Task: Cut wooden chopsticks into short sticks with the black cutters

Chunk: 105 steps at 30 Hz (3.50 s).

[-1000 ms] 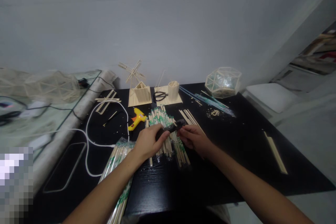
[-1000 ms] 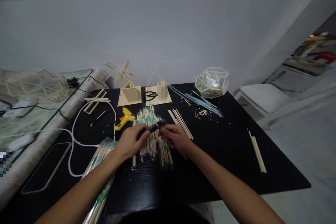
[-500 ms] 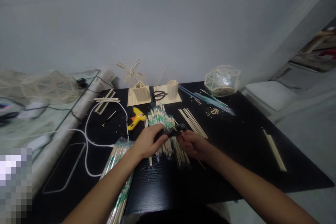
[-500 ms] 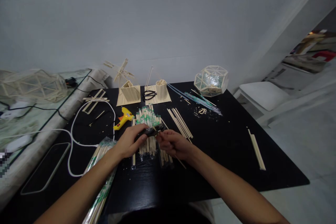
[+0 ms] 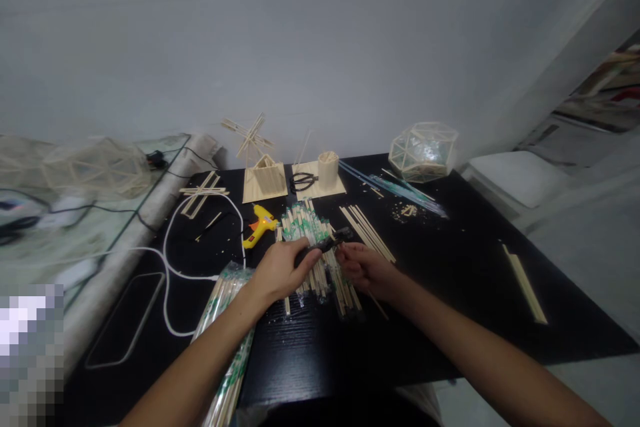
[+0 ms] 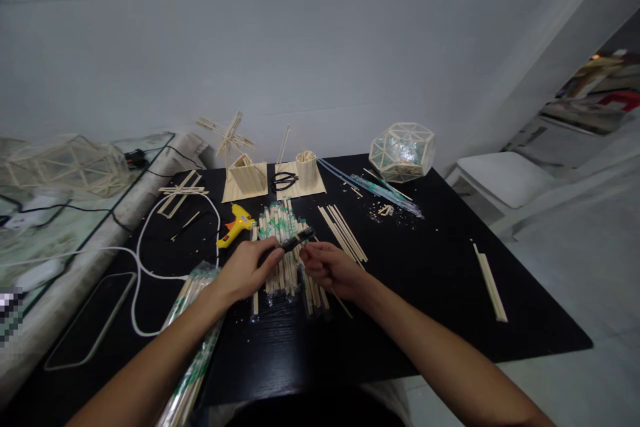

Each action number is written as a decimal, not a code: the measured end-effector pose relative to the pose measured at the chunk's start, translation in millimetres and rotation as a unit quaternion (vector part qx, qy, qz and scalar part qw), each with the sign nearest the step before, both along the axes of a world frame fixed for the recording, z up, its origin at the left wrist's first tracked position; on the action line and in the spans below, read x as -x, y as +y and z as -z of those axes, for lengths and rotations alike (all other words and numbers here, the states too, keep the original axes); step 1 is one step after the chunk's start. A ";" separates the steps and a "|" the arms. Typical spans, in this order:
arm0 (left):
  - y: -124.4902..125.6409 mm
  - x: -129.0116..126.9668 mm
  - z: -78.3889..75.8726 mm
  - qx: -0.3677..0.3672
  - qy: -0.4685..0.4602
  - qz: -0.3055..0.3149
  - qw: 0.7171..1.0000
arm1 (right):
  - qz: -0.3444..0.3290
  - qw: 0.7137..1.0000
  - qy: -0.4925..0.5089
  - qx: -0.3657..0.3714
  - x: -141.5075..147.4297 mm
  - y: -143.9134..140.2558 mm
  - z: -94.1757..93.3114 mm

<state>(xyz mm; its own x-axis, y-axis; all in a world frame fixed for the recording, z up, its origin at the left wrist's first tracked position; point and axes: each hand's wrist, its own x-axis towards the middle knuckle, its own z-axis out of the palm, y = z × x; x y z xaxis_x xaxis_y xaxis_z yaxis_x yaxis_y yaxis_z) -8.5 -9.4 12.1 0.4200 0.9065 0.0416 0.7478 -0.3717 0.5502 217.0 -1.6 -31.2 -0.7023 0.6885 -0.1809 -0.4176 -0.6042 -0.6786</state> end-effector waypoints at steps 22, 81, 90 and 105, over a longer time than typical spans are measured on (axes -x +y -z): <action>-2.2 -8.8 1.9 0.082 -0.030 0.021 0.996 | 0.057 0.982 -0.103 -0.146 -14.7 11.4 -13.4; 20.5 13.4 24.6 0.011 -0.074 -0.168 0.983 | 0.228 0.766 -0.477 -0.365 -24.4 71.6 -19.0; 15.7 8.4 21.3 -0.043 -0.023 -0.183 0.982 | 0.239 0.873 -0.346 -0.248 -8.3 54.1 -17.5; 5.1 0.4 18.6 -0.086 0.069 -0.094 0.989 | 0.185 0.947 -0.236 -0.111 2.5 8.2 -21.1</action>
